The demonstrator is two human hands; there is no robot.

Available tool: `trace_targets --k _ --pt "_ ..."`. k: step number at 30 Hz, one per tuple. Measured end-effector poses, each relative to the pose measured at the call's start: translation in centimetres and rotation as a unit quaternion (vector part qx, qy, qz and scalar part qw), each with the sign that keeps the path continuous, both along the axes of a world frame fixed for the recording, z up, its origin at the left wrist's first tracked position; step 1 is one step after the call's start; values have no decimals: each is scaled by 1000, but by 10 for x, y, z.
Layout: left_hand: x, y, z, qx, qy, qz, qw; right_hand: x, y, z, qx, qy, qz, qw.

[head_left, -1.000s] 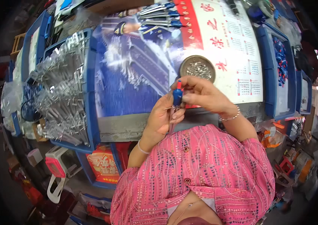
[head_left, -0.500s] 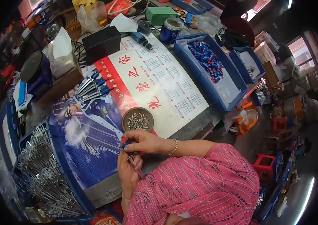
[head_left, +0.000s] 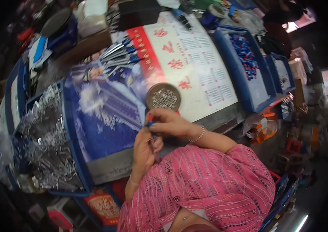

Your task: Assembling small components of lighters at a manual workstation by inserting metal parts into plastic bodies.

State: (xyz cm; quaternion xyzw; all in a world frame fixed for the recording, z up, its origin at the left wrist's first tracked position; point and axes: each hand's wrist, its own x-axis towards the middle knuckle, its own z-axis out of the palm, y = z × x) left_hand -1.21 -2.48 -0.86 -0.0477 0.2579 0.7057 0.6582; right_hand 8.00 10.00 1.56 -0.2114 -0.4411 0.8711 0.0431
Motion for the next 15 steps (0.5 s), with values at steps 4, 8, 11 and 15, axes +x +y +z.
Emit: trace_targets --k 4,8,11,15 --pt "1 -3 5 30 -37 -16 999 5 8 17 94 -37 64 993" --pt "-5 0 -3 43 -83 -48 994 14 28 12 193 -65 12 979" --pt "-14 -3 -10 49 -110 -35 992 20 50 1 464 -110 -47 878" --pt "-17 -5 -9 57 -154 -14 986 15 63 -14 735 -179 11 655"
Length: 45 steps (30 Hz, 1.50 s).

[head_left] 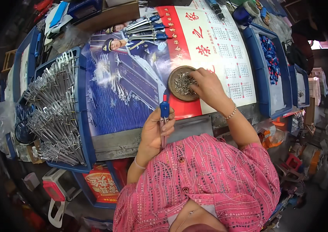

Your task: Assembling small components of lighters at a manual workstation by inserting metal parts into plastic bodies.

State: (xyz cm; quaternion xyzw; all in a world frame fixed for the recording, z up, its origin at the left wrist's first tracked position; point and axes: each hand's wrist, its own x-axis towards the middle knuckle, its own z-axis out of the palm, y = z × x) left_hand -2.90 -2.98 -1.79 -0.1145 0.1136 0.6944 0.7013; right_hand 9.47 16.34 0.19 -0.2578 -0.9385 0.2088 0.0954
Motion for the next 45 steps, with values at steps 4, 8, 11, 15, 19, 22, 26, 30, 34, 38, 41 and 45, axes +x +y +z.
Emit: trace_targets --k 4,8,11,15,19,22,26,30,34,38,41,45 --pt "0 2 0 4 -40 -5 999 -13 -1 -6 64 -64 20 996" --pt "-1 4 -3 11 -78 -5 997 -16 6 -10 63 -61 35 996" --pt "-1 8 -2 7 -110 -4 994 -13 11 -9 9 14 23 1000" --pt "0 14 -7 42 -156 -16 987 -8 12 -5 -77 93 -17 993" --pt "0 16 -11 44 -202 -17 978 -5 6 11 -257 82 -52 961" --pt "1 17 -11 60 -228 -18 972 -4 -6 20 -527 170 -98 827" --pt "2 17 -7 47 -216 -20 975 -9 -32 33 -604 233 -19 762" --pt "3 16 -5 30 -157 -19 987 -11 -54 32 -504 227 26 833" --pt "4 13 -7 31 -148 -15 988 -19 -58 28 -244 295 112 917" --pt "5 10 -5 36 -107 -16 993 -21 -61 29 -182 301 102 930" --pt "5 9 -4 36 -82 -23 996 -21 -62 29 -180 302 99 931" --pt "6 8 -1 3 -27 -8 1000 -21 -63 28 -177 296 102 933"
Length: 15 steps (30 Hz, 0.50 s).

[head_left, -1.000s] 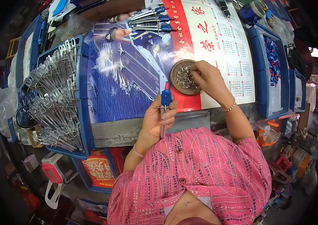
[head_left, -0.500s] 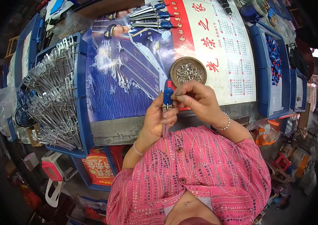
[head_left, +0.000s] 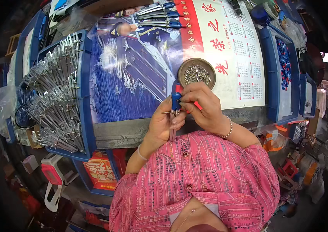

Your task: Assembling small components of lighters at a manual workstation by inserting metal parts into plastic bodies.

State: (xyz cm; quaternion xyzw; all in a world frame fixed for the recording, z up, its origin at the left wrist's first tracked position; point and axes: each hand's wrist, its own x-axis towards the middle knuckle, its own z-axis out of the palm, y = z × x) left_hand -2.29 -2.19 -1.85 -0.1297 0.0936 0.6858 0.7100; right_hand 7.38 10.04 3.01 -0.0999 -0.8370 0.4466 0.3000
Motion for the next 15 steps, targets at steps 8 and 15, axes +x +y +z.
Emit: trace_targets --k 8,15 --pt "1 2 16 -28 160 12 987 7 4 -3 -72 -39 25 996" --pt "8 2 2 -4 42 -33 999 11 25 -4 -541 -172 103 817"
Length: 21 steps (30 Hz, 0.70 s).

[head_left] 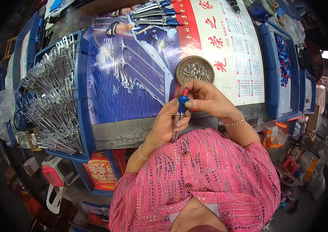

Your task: Assembling small components of lighters at a manual workstation by inserting metal parts into plastic bodies.

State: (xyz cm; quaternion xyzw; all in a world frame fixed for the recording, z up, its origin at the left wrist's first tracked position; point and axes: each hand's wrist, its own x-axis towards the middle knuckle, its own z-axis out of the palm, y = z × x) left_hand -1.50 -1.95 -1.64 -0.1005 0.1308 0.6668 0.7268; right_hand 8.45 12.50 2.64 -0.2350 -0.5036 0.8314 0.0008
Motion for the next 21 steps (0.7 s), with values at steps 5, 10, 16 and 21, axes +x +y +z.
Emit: trace_targets --k 5,10,16,21 --pt "4 6 -9 22 -93 -55 994 -20 8 -7 -112 71 -143 981" --pt "10 9 8 -72 38 -10 997 -39 14 0 -312 108 -135 934" --pt "1 10 18 -99 341 -39 934 -52 5 3 -236 28 -148 960" --pt "1 6 21 -76 368 -24 926 -52 0 10 -232 35 -152 960"
